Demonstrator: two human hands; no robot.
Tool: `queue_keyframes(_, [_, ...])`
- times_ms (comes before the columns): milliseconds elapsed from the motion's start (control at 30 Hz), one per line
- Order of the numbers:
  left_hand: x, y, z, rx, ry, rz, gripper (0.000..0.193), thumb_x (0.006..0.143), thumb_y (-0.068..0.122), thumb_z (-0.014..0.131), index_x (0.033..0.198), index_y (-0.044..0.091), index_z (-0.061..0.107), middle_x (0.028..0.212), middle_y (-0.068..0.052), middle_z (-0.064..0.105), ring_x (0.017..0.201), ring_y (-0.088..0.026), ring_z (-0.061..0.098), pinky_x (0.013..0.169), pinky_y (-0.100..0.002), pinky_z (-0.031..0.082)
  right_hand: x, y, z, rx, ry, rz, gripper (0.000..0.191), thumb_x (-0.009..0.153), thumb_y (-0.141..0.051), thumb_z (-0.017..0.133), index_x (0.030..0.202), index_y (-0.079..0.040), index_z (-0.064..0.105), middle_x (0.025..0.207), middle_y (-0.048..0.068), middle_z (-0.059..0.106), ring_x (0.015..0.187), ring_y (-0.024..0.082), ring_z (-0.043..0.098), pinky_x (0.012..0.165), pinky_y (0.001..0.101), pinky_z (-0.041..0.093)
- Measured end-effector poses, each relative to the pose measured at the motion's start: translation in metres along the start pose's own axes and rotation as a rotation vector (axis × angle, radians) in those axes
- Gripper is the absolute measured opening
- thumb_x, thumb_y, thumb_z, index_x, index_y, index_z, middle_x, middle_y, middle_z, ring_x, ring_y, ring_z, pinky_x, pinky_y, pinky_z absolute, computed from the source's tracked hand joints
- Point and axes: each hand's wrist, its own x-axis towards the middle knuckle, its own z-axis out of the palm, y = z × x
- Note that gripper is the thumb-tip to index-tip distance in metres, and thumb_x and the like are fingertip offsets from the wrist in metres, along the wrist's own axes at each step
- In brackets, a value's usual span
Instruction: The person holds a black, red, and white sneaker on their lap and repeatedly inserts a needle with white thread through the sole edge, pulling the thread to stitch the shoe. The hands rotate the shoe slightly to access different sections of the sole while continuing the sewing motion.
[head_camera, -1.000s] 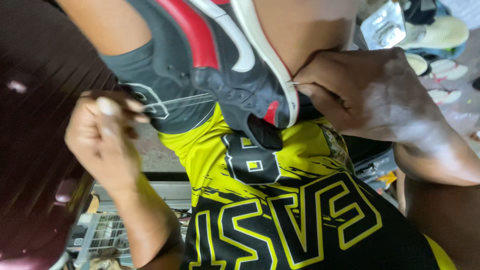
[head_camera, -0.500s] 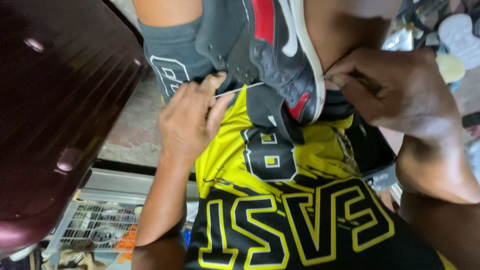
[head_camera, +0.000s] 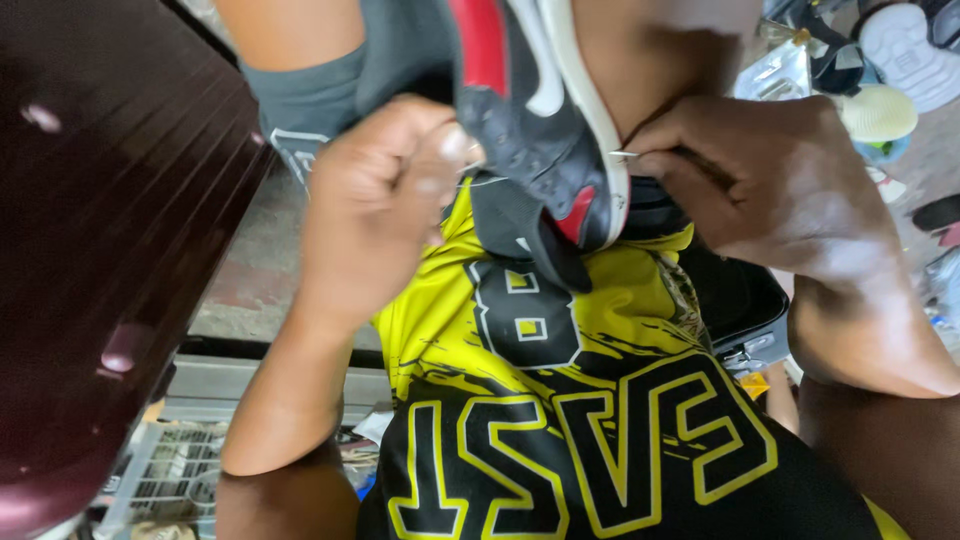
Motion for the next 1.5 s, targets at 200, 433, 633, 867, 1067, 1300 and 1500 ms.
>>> queue_keyframes(200, [0.025,0.000,0.022,0.644,-0.157,0.478,0.011,0.091,0.014,0.067,0.088,0.003,0.069,0.085,-0.019,0.069,0.079,-0.042,0.064,0.078,-0.050,0.050,-0.007,0.007,0.005,-0.043,0.100,-0.056,0.002,0.096,-0.002,0.071,0.098,-0.003,0.071,0.087,0.010,0.073,0.067,0.023,0.070,0.059,0.0332,0.054])
queue_keyframes(433, [0.014,0.038,-0.012,0.858,-0.297,0.114,0.037,0.089,0.031,0.084,0.072,0.002,0.067,0.065,-0.012,0.065,0.049,-0.023,0.060,0.051,-0.038,0.046,-0.016,0.025,0.010,0.020,0.103,-0.102,0.006,0.095,-0.008,0.074,0.095,-0.005,0.069,0.088,0.005,0.073,0.068,0.021,0.070,0.058,0.0335,0.053])
queue_keyframes(633, [0.008,0.041,-0.027,0.185,-0.195,0.175,0.022,0.102,0.021,0.073,0.094,0.000,0.068,0.085,-0.009,0.064,0.057,-0.013,0.053,0.053,-0.026,0.041,-0.016,0.037,0.011,0.047,0.023,-0.123,0.005,0.100,-0.013,0.072,0.100,-0.009,0.069,0.091,0.001,0.074,0.071,0.017,0.071,0.059,0.0314,0.053])
queue_keyframes(867, [0.013,0.017,-0.011,-0.854,-0.055,-0.103,0.009,0.103,0.013,0.061,0.099,0.006,0.065,0.082,-0.006,0.063,0.056,-0.006,0.045,0.045,-0.015,0.038,-0.021,0.038,0.010,0.046,-0.010,-0.095,0.003,0.102,-0.013,0.069,0.102,-0.010,0.069,0.093,0.001,0.073,0.075,0.018,0.071,0.062,0.0318,0.053])
queue_keyframes(1067, [0.017,0.014,0.014,0.445,-0.109,0.235,0.026,0.088,0.004,0.053,0.111,0.001,0.064,0.094,-0.013,0.070,0.080,-0.027,0.066,0.075,-0.041,0.054,-0.019,0.035,0.013,-0.031,0.041,-0.142,0.004,0.098,-0.012,0.070,0.100,-0.009,0.070,0.090,0.003,0.073,0.070,0.020,0.070,0.058,0.0325,0.053])
queue_keyframes(1300, [0.036,0.000,0.022,0.695,-0.344,0.298,0.025,0.085,0.013,0.068,0.109,0.008,0.073,0.107,-0.016,0.073,0.101,-0.041,0.066,0.088,-0.050,0.052,-0.026,0.030,0.022,-0.214,0.073,-0.146,0.008,0.094,-0.013,0.072,0.100,-0.007,0.071,0.086,0.001,0.071,0.069,0.015,0.070,0.055,0.0296,0.055])
queue_keyframes(1500, [0.037,-0.010,0.016,0.597,-0.397,0.238,0.027,0.088,0.013,0.065,0.113,0.007,0.071,0.113,-0.017,0.072,0.108,-0.041,0.066,0.089,-0.047,0.053,-0.028,0.030,0.024,-0.142,0.130,-0.189,0.009,0.092,-0.007,0.075,0.097,-0.003,0.068,0.089,0.006,0.071,0.065,0.018,0.068,0.056,0.0303,0.055])
